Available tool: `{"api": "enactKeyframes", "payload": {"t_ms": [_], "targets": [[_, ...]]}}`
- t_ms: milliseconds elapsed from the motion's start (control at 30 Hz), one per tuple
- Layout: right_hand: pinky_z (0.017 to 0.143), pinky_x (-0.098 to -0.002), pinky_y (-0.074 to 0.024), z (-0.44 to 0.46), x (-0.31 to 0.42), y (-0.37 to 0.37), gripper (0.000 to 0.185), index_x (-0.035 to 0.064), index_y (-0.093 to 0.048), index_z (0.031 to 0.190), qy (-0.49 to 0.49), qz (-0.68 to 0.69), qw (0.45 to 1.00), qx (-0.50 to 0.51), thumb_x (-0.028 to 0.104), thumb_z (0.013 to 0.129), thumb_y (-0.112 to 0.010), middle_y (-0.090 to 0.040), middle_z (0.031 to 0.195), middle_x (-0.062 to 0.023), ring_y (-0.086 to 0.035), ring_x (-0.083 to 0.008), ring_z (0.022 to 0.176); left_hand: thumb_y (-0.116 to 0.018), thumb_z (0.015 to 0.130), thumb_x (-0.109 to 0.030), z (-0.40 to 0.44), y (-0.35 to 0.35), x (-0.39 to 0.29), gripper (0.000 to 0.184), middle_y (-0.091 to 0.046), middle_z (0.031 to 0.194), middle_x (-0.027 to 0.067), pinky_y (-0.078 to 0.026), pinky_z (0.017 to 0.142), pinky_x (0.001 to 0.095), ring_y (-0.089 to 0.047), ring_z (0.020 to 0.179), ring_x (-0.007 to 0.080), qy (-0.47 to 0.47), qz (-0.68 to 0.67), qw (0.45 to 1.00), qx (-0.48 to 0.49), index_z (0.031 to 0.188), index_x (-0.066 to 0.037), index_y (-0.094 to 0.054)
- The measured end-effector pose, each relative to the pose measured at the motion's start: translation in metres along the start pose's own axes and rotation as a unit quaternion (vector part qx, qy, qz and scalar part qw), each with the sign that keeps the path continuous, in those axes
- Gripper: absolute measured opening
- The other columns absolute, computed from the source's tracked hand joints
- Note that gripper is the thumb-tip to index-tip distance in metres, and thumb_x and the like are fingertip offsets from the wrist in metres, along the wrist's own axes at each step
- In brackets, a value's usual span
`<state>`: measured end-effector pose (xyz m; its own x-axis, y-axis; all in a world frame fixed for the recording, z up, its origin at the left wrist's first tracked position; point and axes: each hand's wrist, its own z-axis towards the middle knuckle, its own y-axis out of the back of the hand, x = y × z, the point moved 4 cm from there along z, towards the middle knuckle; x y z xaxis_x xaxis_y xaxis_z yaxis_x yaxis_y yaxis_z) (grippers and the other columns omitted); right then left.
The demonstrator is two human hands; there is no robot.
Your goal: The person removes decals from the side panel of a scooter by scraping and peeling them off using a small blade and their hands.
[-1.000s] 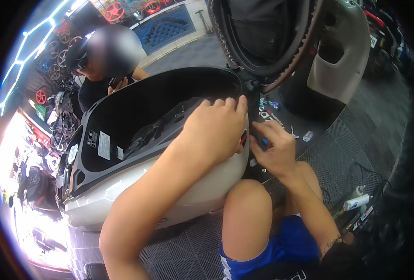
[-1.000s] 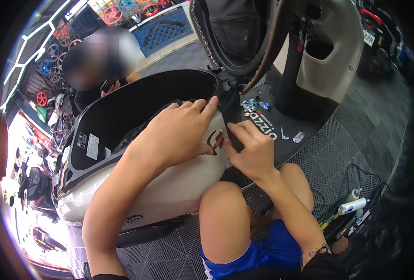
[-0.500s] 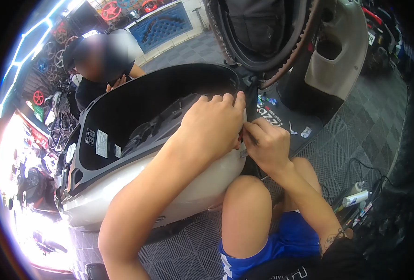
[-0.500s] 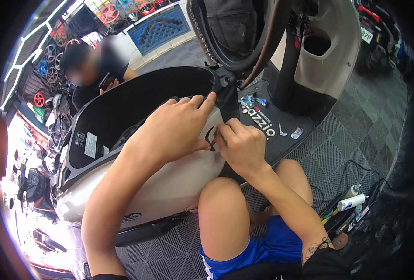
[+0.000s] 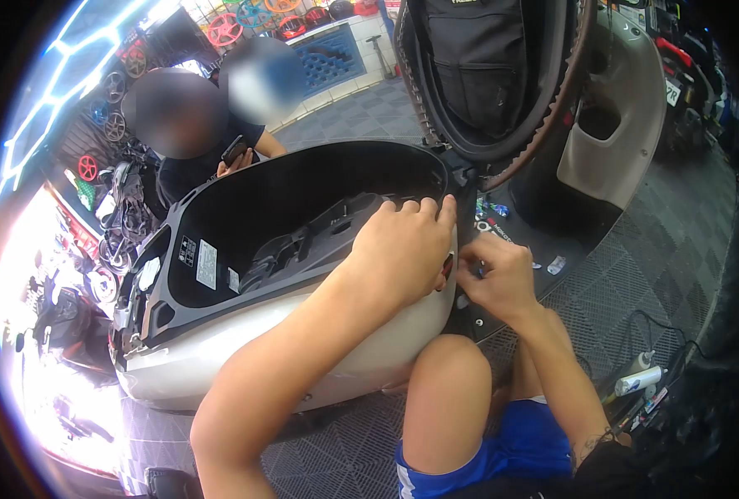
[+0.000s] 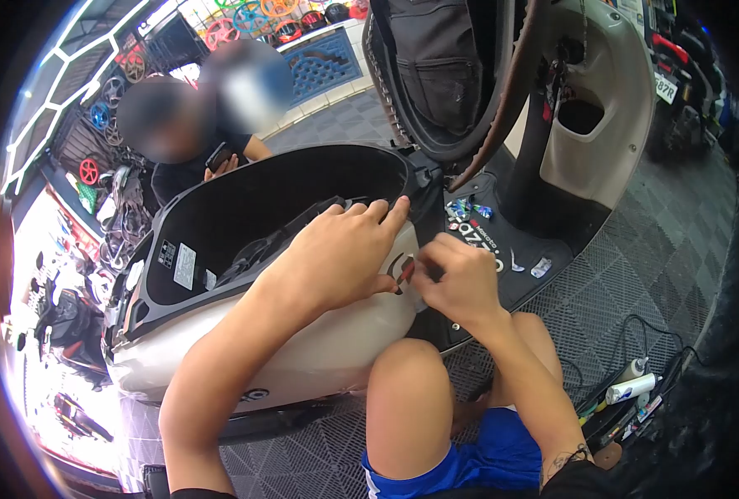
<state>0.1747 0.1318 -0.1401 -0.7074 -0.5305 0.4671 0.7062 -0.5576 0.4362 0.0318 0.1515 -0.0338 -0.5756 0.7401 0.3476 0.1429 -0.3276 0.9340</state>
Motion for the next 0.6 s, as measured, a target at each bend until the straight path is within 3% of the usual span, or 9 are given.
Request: {"api": "enactKeyframes", "payload": {"t_ms": [67,200,433,600], "targets": [[0.055,-0.0354,-0.0517,-0.007,-0.003,0.008,0.013,0.0038,-0.075,0.088,-0.056,-0.024,0.998,0.016,0.007,0.076,-0.078,-0.071,0.086,-0.0042,-0.066,-0.0244,0.058,-0.088,0.075,-0.038,0.0,-0.002,0.002,0.095,-0.069,0.12,0.0169,-0.055,0.094,0.0403,-0.068,0.113,0.0285,-0.001,-0.001,1.0,0.001,0.148,0.009,-0.047],[0.059,-0.0373,-0.0547,-0.009,0.007,0.007,0.026,0.0054,-0.078,0.104,-0.02,-0.101,0.995,0.002,0.012,0.079,-0.08,-0.073,0.094,-0.0051,-0.069,-0.0255,0.062,-0.088,0.074,-0.036,0.003,-0.012,0.002,0.095,-0.069,0.121,0.0173,-0.054,0.095,0.0405,-0.068,0.114,0.0287,0.005,-0.026,0.999,-0.03,0.148,0.008,-0.048],[0.06,-0.0402,-0.0556,0.002,0.023,-0.005,0.027,0.005,-0.077,0.105,0.012,-0.209,0.974,0.081,0.013,0.079,-0.079,-0.07,0.089,-0.0068,-0.07,-0.0299,0.064,-0.087,0.074,-0.035,0.006,-0.023,0.004,0.096,-0.068,0.124,0.0173,-0.052,0.097,0.0404,-0.067,0.115,0.0285,0.019,-0.018,0.999,-0.029,0.149,0.007,-0.047],[0.058,-0.0413,-0.054,0.003,0.027,-0.008,0.012,0.0058,-0.074,0.087,0.034,-0.235,0.967,0.093,0.009,0.076,-0.078,-0.067,0.079,-0.0082,-0.068,-0.0307,0.061,-0.086,0.072,-0.028,0.013,-0.023,0.004,0.094,-0.069,0.124,0.0164,-0.052,0.096,0.0385,-0.068,0.113,0.0275,0.021,-0.018,1.0,0.012,0.15,0.006,-0.046]]}}
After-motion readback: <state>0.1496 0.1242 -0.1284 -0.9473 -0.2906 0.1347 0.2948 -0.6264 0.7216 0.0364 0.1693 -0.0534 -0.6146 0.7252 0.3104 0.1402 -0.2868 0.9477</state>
